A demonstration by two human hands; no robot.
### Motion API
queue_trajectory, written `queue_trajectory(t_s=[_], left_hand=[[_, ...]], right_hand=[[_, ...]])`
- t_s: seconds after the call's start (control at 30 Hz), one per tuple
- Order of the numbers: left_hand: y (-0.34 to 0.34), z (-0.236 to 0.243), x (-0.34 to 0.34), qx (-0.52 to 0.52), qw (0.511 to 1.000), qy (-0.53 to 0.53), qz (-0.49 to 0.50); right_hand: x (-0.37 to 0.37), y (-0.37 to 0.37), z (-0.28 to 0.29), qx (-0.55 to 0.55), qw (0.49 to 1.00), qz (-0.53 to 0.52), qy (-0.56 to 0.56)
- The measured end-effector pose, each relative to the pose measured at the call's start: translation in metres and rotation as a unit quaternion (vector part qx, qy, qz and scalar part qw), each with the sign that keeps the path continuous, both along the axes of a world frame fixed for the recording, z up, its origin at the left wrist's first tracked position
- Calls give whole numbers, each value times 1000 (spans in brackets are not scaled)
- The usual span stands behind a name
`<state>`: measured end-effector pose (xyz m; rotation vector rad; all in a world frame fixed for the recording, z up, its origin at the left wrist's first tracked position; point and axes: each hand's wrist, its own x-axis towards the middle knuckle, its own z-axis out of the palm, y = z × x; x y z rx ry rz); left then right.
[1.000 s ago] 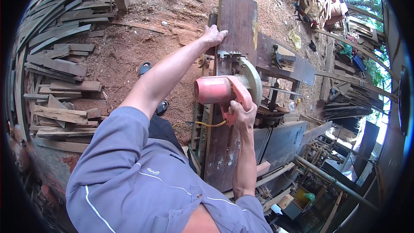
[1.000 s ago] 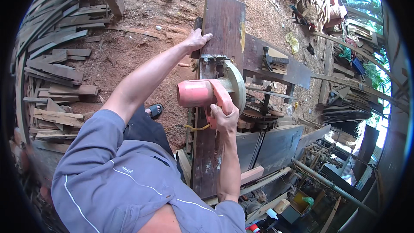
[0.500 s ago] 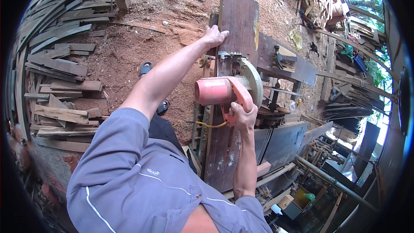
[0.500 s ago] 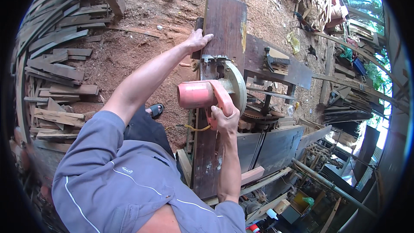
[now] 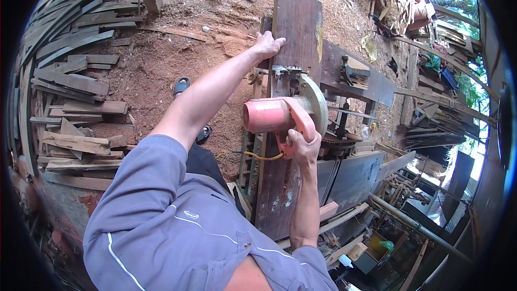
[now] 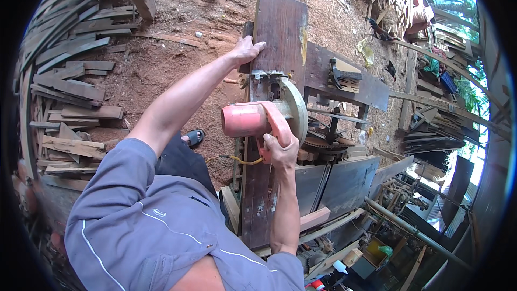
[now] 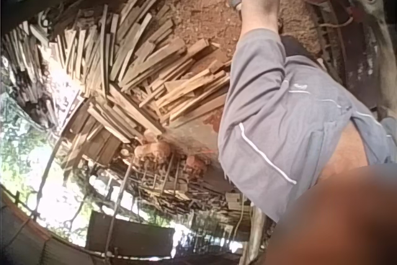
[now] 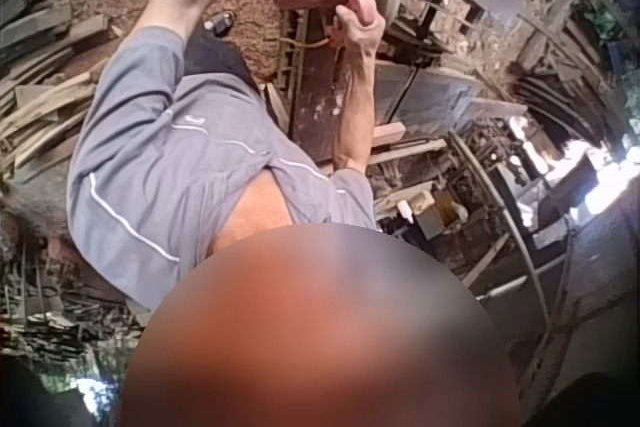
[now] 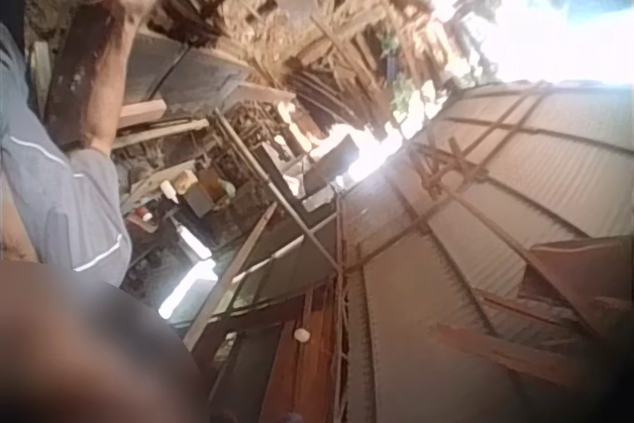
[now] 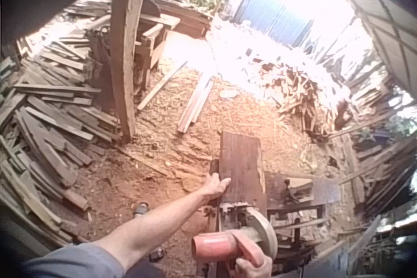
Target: Cutting a wooden board with a handheld circular saw.
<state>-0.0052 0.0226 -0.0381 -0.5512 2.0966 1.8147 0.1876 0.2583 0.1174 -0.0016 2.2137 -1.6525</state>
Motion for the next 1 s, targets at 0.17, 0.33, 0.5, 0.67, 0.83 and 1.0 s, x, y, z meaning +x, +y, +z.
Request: queue_trajectory(t_s=[0.17,0.33,0.5,0.67,0.83,1.0], left_hand=[[3,1,3,3,1000,10,4],[2,3,5,-5,1000,11,2],[1,1,4,7,1000,7,3],[3,5,4,-3,1000,7,0],[1,7,3,4,1000,0,0],[-2,0,-3,-5,1000,0,-15]], right_hand=[[-4,-5,1,-1,1000,-7,-3],[-4,-3,-1,-8,1000,3,4],[-4,-4,1,-14,1000,3,2],[-4,-2,1,-8,1000,6,0],[-6,-4,1,-6,1000,4,2],[-1,-6,4,-8,1000,-13,-12]])
